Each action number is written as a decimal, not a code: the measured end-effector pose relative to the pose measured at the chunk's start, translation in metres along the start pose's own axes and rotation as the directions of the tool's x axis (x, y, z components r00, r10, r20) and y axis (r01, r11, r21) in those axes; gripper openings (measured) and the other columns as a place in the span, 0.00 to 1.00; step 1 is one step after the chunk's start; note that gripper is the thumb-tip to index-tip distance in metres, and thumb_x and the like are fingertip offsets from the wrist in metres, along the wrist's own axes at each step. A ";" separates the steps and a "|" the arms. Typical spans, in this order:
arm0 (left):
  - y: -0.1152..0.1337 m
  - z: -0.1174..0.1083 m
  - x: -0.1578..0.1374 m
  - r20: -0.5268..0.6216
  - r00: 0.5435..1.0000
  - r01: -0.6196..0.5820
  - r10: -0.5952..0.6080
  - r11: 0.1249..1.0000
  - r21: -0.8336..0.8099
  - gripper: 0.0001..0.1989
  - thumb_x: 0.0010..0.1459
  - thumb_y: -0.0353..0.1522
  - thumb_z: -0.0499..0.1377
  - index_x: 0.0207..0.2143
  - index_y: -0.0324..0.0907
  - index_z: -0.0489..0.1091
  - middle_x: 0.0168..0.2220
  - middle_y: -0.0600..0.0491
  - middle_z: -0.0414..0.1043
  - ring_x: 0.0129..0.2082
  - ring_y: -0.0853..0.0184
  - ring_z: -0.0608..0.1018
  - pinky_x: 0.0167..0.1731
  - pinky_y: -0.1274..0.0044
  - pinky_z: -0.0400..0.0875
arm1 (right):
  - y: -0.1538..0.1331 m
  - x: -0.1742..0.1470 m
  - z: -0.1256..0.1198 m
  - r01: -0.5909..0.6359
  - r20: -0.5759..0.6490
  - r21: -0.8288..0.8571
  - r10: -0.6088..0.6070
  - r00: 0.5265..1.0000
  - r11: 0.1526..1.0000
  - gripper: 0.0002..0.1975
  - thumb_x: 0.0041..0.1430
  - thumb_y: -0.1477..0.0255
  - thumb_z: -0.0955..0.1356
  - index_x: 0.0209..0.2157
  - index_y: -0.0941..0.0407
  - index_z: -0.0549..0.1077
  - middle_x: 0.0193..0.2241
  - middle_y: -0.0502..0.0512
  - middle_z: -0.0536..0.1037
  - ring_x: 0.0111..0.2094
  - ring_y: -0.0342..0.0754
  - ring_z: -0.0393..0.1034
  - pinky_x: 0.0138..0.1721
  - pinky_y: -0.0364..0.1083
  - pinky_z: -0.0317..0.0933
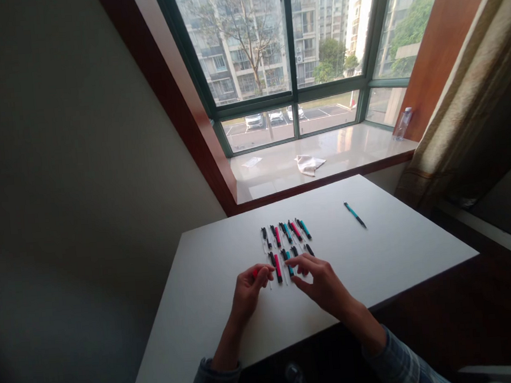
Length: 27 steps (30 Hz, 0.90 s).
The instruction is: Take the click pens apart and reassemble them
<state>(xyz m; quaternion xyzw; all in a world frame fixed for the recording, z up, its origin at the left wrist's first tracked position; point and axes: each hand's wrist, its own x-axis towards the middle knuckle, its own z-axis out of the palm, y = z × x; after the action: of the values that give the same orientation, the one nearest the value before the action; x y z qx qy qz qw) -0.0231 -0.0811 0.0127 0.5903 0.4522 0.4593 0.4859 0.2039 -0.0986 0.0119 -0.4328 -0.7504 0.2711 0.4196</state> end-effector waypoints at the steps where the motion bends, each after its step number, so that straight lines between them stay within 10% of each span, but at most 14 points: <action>1: 0.000 0.000 0.000 0.016 1.000 -0.005 0.005 1.000 0.000 0.20 0.62 0.46 0.62 0.38 0.37 0.81 0.28 0.50 0.75 0.26 0.68 0.68 0.29 0.77 0.65 | -0.005 0.003 0.005 0.043 0.004 0.019 -0.043 0.999 0.999 0.17 0.65 0.72 0.69 0.54 0.50 0.75 0.45 0.56 0.80 0.40 0.50 0.76 0.42 0.49 0.74; 17: 0.006 0.002 -0.002 0.212 0.977 0.009 -0.005 1.000 -0.017 0.21 0.63 0.47 0.61 0.34 0.37 0.81 0.27 0.50 0.74 0.27 0.67 0.71 0.31 0.76 0.66 | -0.026 0.016 0.024 0.197 -0.012 0.064 -0.197 0.980 0.978 0.12 0.68 0.73 0.69 0.51 0.49 0.77 0.43 0.55 0.81 0.43 0.50 0.77 0.45 0.49 0.74; 27: 0.006 0.002 -0.002 0.131 0.991 0.017 -0.021 0.999 0.033 0.21 0.63 0.47 0.61 0.39 0.38 0.81 0.24 0.55 0.67 0.26 0.69 0.67 0.30 0.78 0.62 | -0.001 0.028 -0.010 0.095 -0.016 -0.065 -0.096 0.995 0.993 0.14 0.65 0.74 0.71 0.51 0.50 0.77 0.45 0.56 0.81 0.49 0.54 0.75 0.50 0.54 0.71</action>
<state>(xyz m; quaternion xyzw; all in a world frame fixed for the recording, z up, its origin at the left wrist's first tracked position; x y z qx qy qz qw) -0.0206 -0.0841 0.0186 0.6225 0.4322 0.4074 0.5096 0.2041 -0.0747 0.0288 -0.4122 -0.7745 0.2224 0.4251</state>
